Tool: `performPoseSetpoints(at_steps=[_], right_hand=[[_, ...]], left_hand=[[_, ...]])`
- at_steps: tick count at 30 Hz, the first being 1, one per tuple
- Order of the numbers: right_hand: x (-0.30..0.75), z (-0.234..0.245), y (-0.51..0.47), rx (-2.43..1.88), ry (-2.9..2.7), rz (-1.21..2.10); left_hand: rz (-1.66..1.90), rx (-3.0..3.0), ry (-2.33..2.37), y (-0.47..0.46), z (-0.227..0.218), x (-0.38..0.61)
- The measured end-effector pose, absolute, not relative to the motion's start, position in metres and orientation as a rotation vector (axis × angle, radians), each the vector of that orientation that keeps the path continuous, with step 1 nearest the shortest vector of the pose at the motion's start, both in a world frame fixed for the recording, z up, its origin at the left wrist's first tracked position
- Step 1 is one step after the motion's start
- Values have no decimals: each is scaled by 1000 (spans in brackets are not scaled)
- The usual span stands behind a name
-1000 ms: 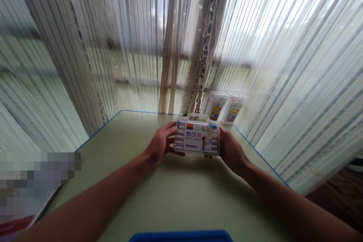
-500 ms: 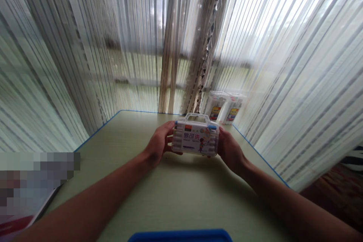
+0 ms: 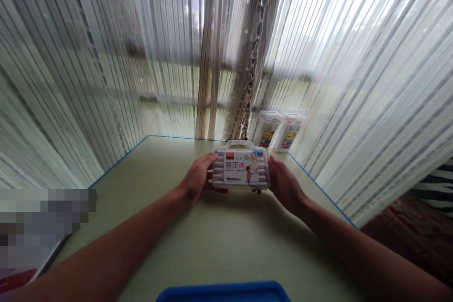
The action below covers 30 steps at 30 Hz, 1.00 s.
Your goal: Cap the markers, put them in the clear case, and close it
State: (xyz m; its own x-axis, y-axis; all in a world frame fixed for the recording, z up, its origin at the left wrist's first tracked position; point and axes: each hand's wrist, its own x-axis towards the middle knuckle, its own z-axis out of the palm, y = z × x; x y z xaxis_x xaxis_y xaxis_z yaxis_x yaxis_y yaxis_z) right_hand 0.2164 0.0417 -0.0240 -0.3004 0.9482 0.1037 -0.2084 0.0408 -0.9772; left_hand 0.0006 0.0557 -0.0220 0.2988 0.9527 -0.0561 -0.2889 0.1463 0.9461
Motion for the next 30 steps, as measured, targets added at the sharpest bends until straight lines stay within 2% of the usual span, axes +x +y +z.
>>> performPoseSetpoints(at_steps=[30], right_hand=[[218,-27,43,-845,-1303,1383]], left_hand=[[1109,1233,812,52,-15,-1]])
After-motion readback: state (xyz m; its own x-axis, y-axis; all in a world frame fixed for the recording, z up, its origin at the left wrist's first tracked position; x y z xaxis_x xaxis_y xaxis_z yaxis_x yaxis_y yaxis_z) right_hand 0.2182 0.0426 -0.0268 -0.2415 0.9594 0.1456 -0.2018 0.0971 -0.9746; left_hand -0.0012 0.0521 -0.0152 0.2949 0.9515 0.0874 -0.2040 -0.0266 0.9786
